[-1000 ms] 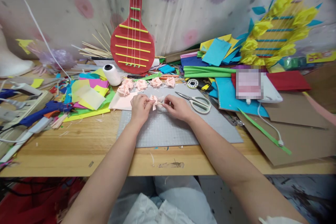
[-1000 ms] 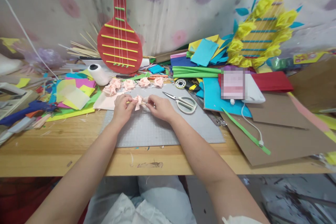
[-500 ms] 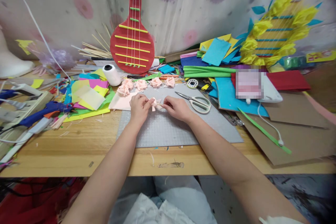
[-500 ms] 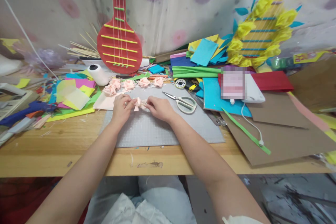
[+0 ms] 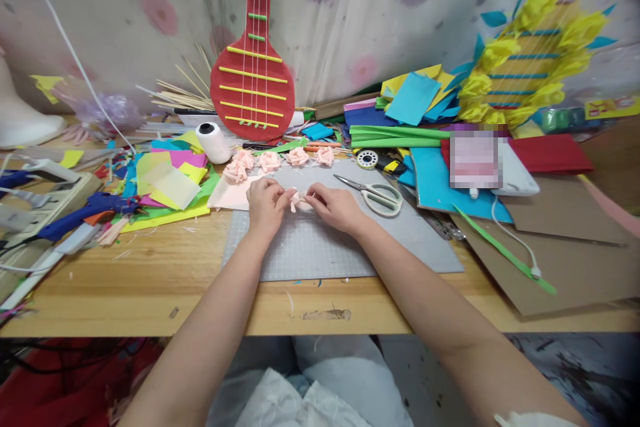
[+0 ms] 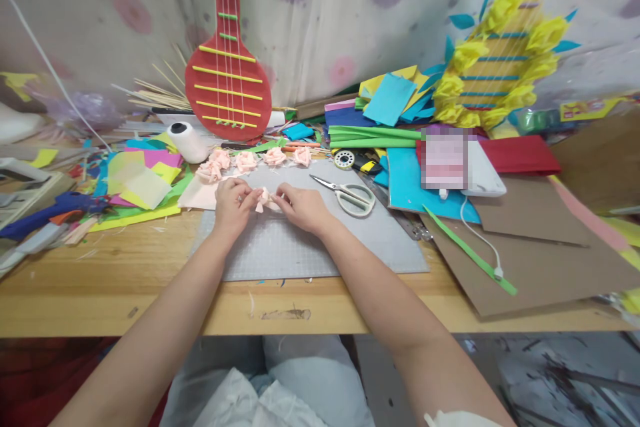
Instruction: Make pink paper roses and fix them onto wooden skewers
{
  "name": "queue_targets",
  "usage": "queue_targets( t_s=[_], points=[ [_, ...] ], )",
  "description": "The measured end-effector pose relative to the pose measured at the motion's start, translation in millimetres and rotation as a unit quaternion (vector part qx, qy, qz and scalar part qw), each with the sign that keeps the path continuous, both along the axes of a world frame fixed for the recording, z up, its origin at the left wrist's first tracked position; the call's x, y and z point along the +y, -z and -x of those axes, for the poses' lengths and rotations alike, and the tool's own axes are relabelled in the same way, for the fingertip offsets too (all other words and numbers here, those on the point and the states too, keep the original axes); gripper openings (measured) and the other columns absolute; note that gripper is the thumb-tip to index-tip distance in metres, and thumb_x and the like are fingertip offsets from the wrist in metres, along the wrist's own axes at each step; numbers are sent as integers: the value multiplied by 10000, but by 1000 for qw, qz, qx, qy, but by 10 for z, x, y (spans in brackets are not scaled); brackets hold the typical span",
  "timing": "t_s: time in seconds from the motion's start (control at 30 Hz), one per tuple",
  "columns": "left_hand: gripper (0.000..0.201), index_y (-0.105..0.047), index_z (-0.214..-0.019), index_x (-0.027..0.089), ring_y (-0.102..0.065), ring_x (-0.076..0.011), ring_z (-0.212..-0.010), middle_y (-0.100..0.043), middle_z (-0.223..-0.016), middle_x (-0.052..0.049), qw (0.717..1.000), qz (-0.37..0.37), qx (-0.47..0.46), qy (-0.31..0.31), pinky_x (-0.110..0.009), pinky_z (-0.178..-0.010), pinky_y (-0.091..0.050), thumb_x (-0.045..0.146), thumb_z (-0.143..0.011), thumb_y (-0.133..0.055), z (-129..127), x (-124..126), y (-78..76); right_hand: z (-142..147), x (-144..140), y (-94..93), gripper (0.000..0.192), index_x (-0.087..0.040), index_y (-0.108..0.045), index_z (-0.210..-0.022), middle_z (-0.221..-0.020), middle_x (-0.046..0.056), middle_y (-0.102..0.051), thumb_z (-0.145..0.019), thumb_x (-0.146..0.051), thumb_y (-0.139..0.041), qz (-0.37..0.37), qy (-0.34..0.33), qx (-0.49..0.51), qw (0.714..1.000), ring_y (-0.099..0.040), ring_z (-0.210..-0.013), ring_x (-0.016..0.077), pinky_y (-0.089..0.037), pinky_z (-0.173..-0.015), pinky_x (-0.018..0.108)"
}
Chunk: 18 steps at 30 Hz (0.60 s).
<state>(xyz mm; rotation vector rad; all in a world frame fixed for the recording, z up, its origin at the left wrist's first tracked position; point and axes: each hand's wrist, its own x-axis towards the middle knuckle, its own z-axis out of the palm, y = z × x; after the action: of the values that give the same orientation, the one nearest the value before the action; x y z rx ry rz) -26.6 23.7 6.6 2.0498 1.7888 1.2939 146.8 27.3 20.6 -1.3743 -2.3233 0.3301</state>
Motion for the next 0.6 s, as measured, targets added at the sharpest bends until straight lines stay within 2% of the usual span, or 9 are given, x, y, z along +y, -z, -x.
queue_targets(
  t_s=[0.07, 0.17, 0.37, 0.53, 0.6],
  points=[
    [262, -558, -578, 206, -460, -195, -866, -540, -790, -36, 1000, -6, 8, 2, -349, -804, -323, 406, -748, -555, -3, -2, -4, 27, -11, -9, 321, -214, -548, -917, -689, 11, -624, -874, -445, -329, 10, 23, -2, 1000, -543, -626, 133, -271, -556, 229],
    [266, -559, -583, 207, -462, -194, -865, -540, -791, -34, 1000, -9, 18, -2, -348, -803, -317, 413, -750, -552, -11, -7, -9, 55, -32, -19, 346, -211, -541, -907, -681, 1, -608, -857, -491, -343, 25, 13, 16, 999, -526, -610, 123, -283, -560, 226],
    [270, -566, -595, 202, -469, -188, -850, -544, -785, -34, 999, -20, 29, -5, -341, -789, -320, 423, -750, -551, -27, -6, -9, 96, -47, 3, 324, -204, -530, -939, -1002, 44, -552, -836, -484, -403, -24, 4, 66, 998, -521, -726, 109, -333, -597, 221],
    [288, -579, -604, 199, -477, -189, -838, -559, -768, -35, 999, -18, 36, -19, -343, -791, -319, 442, -751, -540, -47, 11, 13, 141, -25, 62, 237, -201, -559, -853, -933, 23, -551, -836, -410, -449, -32, -1, 90, 995, -519, -725, 103, -348, -610, 224],
    [270, -596, -685, 198, -481, -194, -860, -574, -805, -42, 999, -31, 25, -27, -346, -806, -320, 444, -767, -517, -58, 9, 13, 147, -11, 81, 216, -198, -562, -829, -901, 22, -557, -832, -391, -463, -50, 8, 96, 994, -515, -729, 108, -346, -608, 229]
  ],
)
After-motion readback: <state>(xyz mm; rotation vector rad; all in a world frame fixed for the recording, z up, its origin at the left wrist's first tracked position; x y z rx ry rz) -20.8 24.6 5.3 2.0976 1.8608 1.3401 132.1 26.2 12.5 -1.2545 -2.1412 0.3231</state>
